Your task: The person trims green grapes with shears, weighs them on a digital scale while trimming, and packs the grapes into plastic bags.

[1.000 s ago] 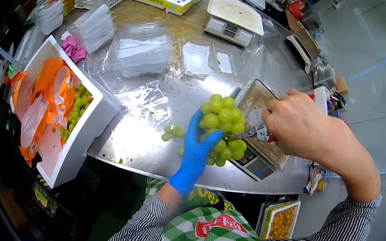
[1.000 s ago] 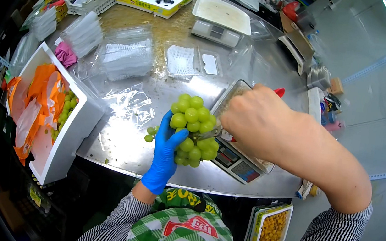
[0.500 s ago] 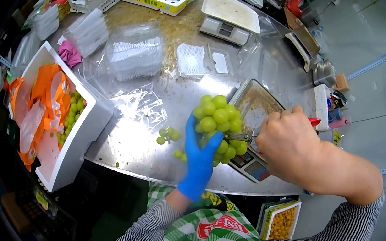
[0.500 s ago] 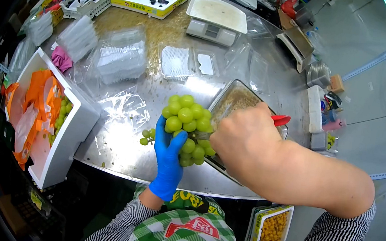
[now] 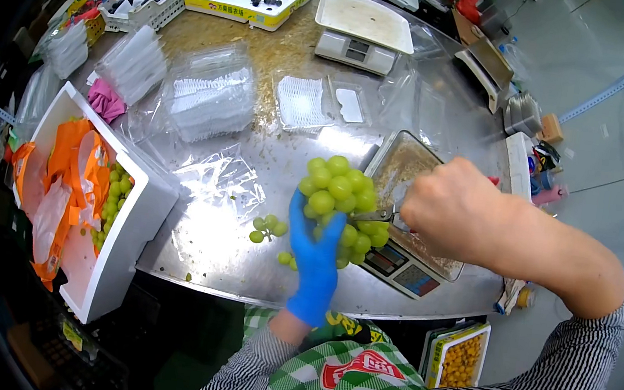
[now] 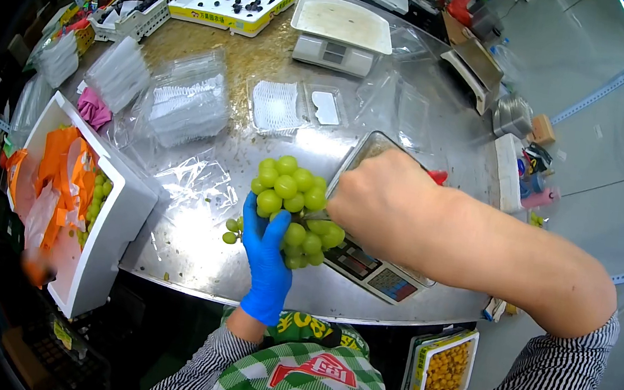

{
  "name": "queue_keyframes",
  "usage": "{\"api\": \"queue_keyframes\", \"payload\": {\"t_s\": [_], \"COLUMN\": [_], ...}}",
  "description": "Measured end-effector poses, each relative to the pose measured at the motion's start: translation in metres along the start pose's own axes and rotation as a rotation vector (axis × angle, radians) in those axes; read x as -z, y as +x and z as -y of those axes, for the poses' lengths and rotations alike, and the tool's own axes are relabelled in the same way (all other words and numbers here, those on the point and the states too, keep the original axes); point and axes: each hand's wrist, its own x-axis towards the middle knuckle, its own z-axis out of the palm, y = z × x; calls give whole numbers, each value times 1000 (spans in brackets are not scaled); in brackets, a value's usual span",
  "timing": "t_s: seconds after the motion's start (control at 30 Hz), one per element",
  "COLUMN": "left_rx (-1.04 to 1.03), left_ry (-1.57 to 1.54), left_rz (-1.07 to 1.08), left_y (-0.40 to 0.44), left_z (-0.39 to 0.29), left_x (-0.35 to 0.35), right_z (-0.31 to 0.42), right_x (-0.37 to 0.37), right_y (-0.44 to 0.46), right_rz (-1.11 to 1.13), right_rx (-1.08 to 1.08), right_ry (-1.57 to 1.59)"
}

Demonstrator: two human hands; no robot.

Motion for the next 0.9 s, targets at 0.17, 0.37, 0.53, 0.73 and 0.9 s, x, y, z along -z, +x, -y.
{"api": "queue_keyframes", "payload": {"t_s": [0.17,0.37,0.53,0.73,0.9], "left_rx": [57,126,232,385,501], "left_ry": [-23,-123,-331,-709,-941], "left_rz": [-10,-33,4,230,371], "left_y": [7,13,20,26,28], "left_z": [0,-7,-8,-8,5], "left_x": [3,4,11,15,1], "right_z": [-2,-10,-17,-22,-22], "right_x": [-3,9,3,-23,-46], "right_y": [-14,-34,-54,-75,-83], "right_rz": [-65,-202,-260,-466,-557], "right_rx": [-2,-155,-238,-305,-393], "right_ry": [17,110,235,478,828]}}
